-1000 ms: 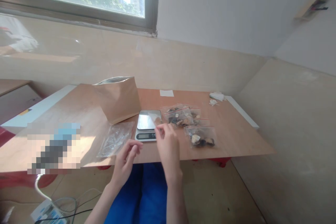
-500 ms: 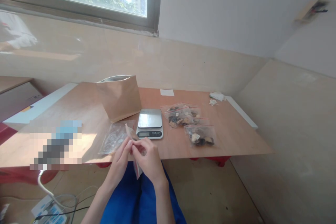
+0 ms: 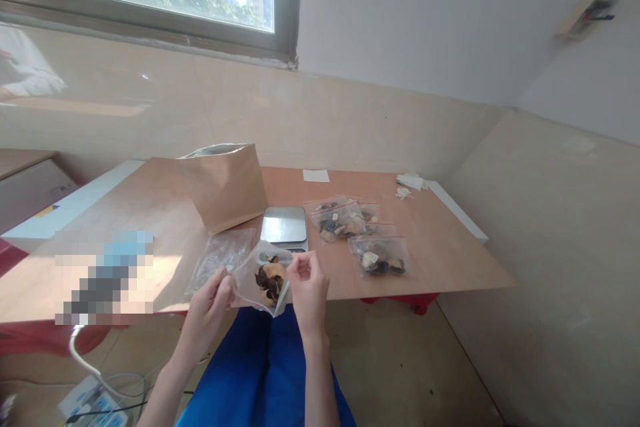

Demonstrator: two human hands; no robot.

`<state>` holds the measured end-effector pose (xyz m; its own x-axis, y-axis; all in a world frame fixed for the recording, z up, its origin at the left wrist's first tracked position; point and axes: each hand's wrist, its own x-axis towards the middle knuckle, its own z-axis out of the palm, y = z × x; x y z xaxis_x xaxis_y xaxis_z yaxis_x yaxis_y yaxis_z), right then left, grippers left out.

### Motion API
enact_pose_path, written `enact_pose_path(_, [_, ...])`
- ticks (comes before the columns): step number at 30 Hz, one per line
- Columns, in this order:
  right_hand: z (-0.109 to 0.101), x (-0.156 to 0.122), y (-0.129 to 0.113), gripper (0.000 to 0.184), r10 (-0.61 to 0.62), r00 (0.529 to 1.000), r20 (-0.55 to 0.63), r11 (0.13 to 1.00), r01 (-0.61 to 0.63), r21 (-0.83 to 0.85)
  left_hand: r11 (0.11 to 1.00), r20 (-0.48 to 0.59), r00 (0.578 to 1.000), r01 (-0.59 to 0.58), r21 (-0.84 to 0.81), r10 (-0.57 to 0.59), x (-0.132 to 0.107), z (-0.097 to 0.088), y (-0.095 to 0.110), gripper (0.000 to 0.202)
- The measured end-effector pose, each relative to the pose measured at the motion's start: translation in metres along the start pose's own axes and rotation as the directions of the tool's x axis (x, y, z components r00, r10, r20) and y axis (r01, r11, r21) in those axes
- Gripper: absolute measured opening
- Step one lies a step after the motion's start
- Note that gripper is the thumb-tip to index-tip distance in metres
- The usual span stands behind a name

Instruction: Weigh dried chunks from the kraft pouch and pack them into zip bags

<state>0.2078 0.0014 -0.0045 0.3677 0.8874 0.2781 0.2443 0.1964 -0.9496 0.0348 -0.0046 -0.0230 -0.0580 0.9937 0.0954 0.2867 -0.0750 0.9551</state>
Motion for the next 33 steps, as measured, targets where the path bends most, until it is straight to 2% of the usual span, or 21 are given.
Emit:
enact_pose_path(2, [0.004, -0.004, -0.010, 0.016, 0.009, 0.999, 0.036, 0.996, -0.012, 0.083, 0.983, -0.052, 0.997, 0.039, -0.177, -0.049, 0.002, 0.007, -0.001, 0.036])
enact_pose_path(4, [0.010, -0.008, -0.019, 0.017, 0.036, 0.997, 0.070, 0.978, -0.049, 0.203, 0.916, -0.110, 0.984, 0.085, -0.392, -0.138, 0.003, 0.019, -0.004, 0.039])
enact_pose_path(8, [0.024, -0.014, -0.023, 0.020, 0.126, 0.977, 0.174, 0.889, -0.189, 0.417, 0.674, -0.008, 0.967, 0.173, -0.718, -0.256, -0.002, 0.045, -0.014, 0.047])
enact_pose_path(10, [0.027, -0.015, -0.020, 0.019, 0.157, 0.955, 0.252, 0.875, -0.253, 0.414, 0.576, 0.005, 0.960, 0.173, -0.799, -0.281, -0.007, 0.052, -0.017, 0.050])
enact_pose_path(11, [0.026, -0.015, -0.019, 0.018, 0.152, 0.953, 0.264, 0.895, -0.246, 0.372, 0.540, -0.002, 0.953, 0.170, -0.824, -0.304, -0.008, 0.054, -0.017, 0.050])
enact_pose_path(12, [0.025, -0.015, -0.019, 0.016, 0.127, 0.961, 0.246, 0.930, -0.202, 0.306, 0.512, 0.002, 0.943, 0.182, -0.839, -0.332, -0.009, 0.054, -0.017, 0.050])
enact_pose_path(14, [0.019, -0.016, -0.026, 0.014, 0.007, 0.990, 0.144, 0.991, -0.026, 0.128, 0.482, 0.047, 0.917, 0.252, -0.839, -0.397, -0.009, 0.051, -0.014, 0.052])
enact_pose_path(16, [0.012, -0.019, -0.039, 0.014, -0.146, 0.983, 0.109, 0.988, 0.150, -0.026, 0.468, 0.096, 0.884, 0.330, -0.820, -0.457, -0.008, 0.048, -0.011, 0.053])
enact_pose_path(18, [0.007, -0.023, -0.053, 0.014, -0.209, 0.948, 0.240, 0.970, 0.231, -0.071, 0.472, 0.081, 0.870, 0.340, -0.814, -0.486, -0.006, 0.046, -0.009, 0.050])
enact_pose_path(21, [0.010, -0.027, -0.064, 0.019, -0.124, 0.879, 0.460, 0.976, 0.192, -0.105, 0.518, -0.019, 0.881, 0.260, -0.815, -0.473, -0.005, 0.047, -0.008, 0.047])
enact_pose_path(23, [0.018, -0.027, -0.060, 0.028, -0.060, 0.854, 0.516, 0.969, 0.174, -0.176, 0.557, -0.063, 0.894, 0.219, -0.801, -0.443, -0.005, 0.050, -0.009, 0.048])
enact_pose_path(25, [0.030, -0.024, -0.049, 0.038, -0.045, 0.820, 0.570, 0.957, 0.199, -0.210, 0.600, -0.102, 0.903, 0.190, -0.777, -0.418, -0.004, 0.052, -0.013, 0.049])
enact_pose_path(28, [0.048, -0.021, -0.033, 0.041, -0.061, 0.774, 0.630, 0.941, 0.254, -0.221, 0.695, -0.219, 0.879, 0.160, -0.701, -0.424, -0.001, 0.052, -0.023, 0.046])
enact_pose_path(30, [0.059, -0.022, -0.027, 0.040, -0.051, 0.786, 0.616, 0.912, 0.287, -0.291, 0.774, -0.287, 0.871, 0.152, -0.615, -0.399, 0.003, 0.048, -0.031, 0.042])
enact_pose_path(33, [0.072, -0.025, -0.026, 0.038, -0.016, 0.825, 0.565, 0.849, 0.309, -0.428, 0.900, -0.345, 0.906, 0.080, -0.428, -0.244, 0.008, 0.040, -0.040, 0.036])
